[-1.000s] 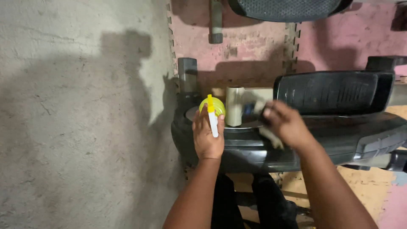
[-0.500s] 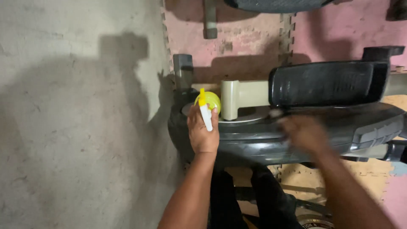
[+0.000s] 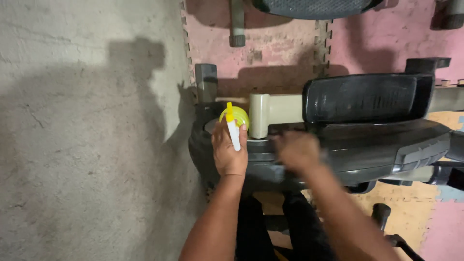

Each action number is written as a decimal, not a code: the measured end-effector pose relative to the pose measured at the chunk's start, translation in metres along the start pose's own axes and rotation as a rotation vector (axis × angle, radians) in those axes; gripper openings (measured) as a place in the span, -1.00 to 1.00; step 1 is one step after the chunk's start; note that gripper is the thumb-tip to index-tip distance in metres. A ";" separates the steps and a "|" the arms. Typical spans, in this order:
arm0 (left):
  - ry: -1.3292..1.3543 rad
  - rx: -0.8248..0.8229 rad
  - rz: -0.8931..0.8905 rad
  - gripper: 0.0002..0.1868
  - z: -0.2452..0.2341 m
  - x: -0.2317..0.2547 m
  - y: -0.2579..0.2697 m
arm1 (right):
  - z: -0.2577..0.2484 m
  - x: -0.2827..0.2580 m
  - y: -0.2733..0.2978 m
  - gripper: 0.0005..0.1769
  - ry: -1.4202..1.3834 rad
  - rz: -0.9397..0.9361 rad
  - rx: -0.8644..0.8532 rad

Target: Cleaning and wiping down several elliptical machines using a spray bottle and a cleaning cloth.

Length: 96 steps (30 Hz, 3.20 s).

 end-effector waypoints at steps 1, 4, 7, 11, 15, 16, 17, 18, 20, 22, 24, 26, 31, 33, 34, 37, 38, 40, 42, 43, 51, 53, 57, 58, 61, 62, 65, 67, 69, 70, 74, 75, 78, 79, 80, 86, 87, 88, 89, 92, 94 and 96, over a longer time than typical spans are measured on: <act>0.002 0.000 0.004 -0.41 0.001 0.000 0.000 | 0.017 -0.013 0.007 -0.41 0.000 0.003 0.004; -0.012 0.014 0.010 -0.43 0.003 -0.001 0.000 | -0.012 -0.051 0.054 -0.30 0.118 -0.161 0.680; -0.007 0.011 0.032 -0.51 -0.001 0.000 0.001 | -0.010 -0.026 0.092 -0.39 -0.043 -0.410 0.843; 0.013 -0.002 0.023 -0.54 0.004 -0.003 0.003 | 0.028 0.107 0.095 -0.42 0.023 -0.054 0.606; 0.013 -0.006 0.014 -0.46 0.000 0.002 0.000 | 0.074 0.234 0.129 -0.52 0.039 0.135 0.988; 0.013 -0.006 0.013 -0.46 0.001 0.002 -0.001 | 0.067 0.228 0.122 -0.52 0.039 0.134 0.987; 0.015 0.015 0.034 -0.45 0.001 0.003 -0.002 | 0.063 0.231 0.118 -0.53 -0.018 0.234 1.006; 0.011 0.038 0.046 -0.44 -0.002 0.002 0.001 | 0.060 0.234 0.115 -0.54 -0.077 0.326 1.017; 0.007 0.022 0.030 -0.44 -0.002 -0.001 0.002 | 0.076 0.218 0.091 -0.61 -0.138 0.276 0.939; 0.016 -0.001 0.037 -0.45 0.003 0.000 0.001 | 0.051 0.168 0.077 -0.64 -0.195 0.248 0.881; -0.055 0.020 0.039 -0.51 0.005 -0.001 -0.001 | 0.010 0.066 0.061 -0.65 -0.495 0.134 0.543; -0.047 0.005 0.016 -0.55 0.002 0.000 -0.001 | 0.006 0.004 0.035 -0.70 -0.314 -0.146 0.678; -0.027 0.013 0.082 -0.65 0.000 0.006 0.000 | -0.044 -0.056 0.077 -0.63 -0.047 -0.390 0.915; -0.042 0.042 0.095 -0.66 -0.005 0.007 0.001 | -0.040 -0.016 0.085 -0.67 -0.206 -0.352 0.857; -0.041 0.035 0.104 -0.66 -0.005 0.007 0.002 | -0.020 0.021 0.082 -0.67 -0.208 -0.342 0.861; 0.043 0.052 0.123 -0.73 -0.008 0.007 0.007 | 0.023 0.140 0.085 -0.72 -0.374 -0.143 0.946; 0.088 0.064 0.132 -0.73 -0.010 0.006 0.007 | 0.022 0.159 0.088 -0.69 -0.235 -0.107 0.941; 0.128 0.077 0.149 -0.73 -0.015 0.005 0.010 | 0.023 0.179 0.090 -0.66 -0.104 -0.068 0.937; 0.207 0.032 0.005 -0.68 -0.013 -0.006 0.007 | 0.025 0.190 0.088 -0.63 -0.060 -0.037 0.938; 0.208 0.025 0.020 -0.68 -0.015 -0.008 0.009 | 0.016 0.190 0.087 -0.63 -0.064 -0.025 0.949; 0.597 -0.070 0.134 -0.30 -0.055 0.051 0.076 | 0.018 0.191 0.102 -0.62 -0.101 -0.105 0.948; 0.615 -0.112 0.134 -0.28 -0.045 0.069 0.090 | 0.019 0.211 0.097 -0.58 -0.085 -0.097 0.848; 0.446 -0.133 0.356 -0.42 -0.025 0.111 0.120 | 0.075 0.295 0.092 -0.49 -0.087 -0.030 0.765; 0.443 -0.131 0.353 -0.42 -0.014 0.107 0.125 | 0.071 0.295 0.098 -0.49 -0.088 -0.034 0.763; 0.267 -0.148 0.578 -0.69 0.014 0.125 0.152 | 0.072 0.313 0.116 -0.51 -0.147 0.140 0.813; 0.271 -0.180 0.583 -0.71 0.019 0.133 0.153 | 0.083 0.325 0.122 -0.48 -0.231 0.264 0.902; 0.242 -0.220 0.603 -0.71 0.027 0.149 0.158 | 0.126 0.305 0.124 -0.47 -0.140 0.500 0.926; 0.221 -0.222 0.620 -0.68 0.040 0.153 0.159 | 0.137 0.265 0.124 -0.49 0.045 0.608 0.866; 0.218 -0.256 0.654 -0.72 0.054 0.149 0.165 | 0.146 0.216 0.132 -0.43 -0.435 0.475 1.104; 0.217 -0.256 0.656 -0.72 0.057 0.149 0.165 | 0.145 0.199 0.141 -0.43 -0.437 0.475 1.106; 0.214 -0.284 0.716 -0.72 0.069 0.156 0.169 | 0.135 0.156 0.155 -0.39 -0.462 0.209 1.102; 0.213 -0.292 0.730 -0.71 0.072 0.157 0.170 | 0.133 0.149 0.156 -0.38 -0.442 0.095 1.084; 0.194 -0.279 0.757 -0.71 0.079 0.156 0.169 | 0.137 0.185 0.141 -0.33 -0.248 -0.021 0.917; 0.188 -0.282 0.751 -0.71 0.082 0.154 0.169 | 0.131 0.201 0.135 -0.33 -0.253 -0.024 0.911; 0.138 -0.278 0.755 -0.71 0.085 0.153 0.171 | 0.133 0.234 0.135 -0.36 -0.294 0.182 0.887; 0.027 -0.189 0.791 -0.72 0.095 0.155 0.174 | 0.091 0.303 0.126 -0.38 -0.442 0.451 0.967; 0.017 -0.184 0.797 -0.72 0.095 0.154 0.175 | 0.091 0.307 0.123 -0.37 -0.479 0.469 0.936; 0.018 -0.190 0.795 -0.72 0.095 0.153 0.178 | 0.086 0.300 0.123 -0.37 -0.478 0.474 0.931; 0.002 -0.200 0.791 -0.72 0.096 0.152 0.179 | 0.084 0.294 0.122 -0.41 -0.475 0.511 0.865; -0.024 -0.203 0.792 -0.72 0.101 0.154 0.178 | 0.077 0.254 0.109 -0.48 -0.373 0.446 0.728; -0.044 -0.205 0.792 -0.73 0.101 0.153 0.179 | 0.077 0.216 0.104 -0.50 -0.284 0.346 0.646; -0.094 -0.218 0.791 -0.72 0.103 0.152 0.181 | 0.059 0.176 0.112 -0.50 -0.288 0.148 0.810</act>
Point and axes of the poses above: each hand's wrist, its own y-axis away from the middle knuckle, its own z-axis out of the palm, x = y × z, the point moved 10 cm from there along -y, towards the middle knuckle, and after that the axes turned 13 degrees about -z, right-handed, at the moved point
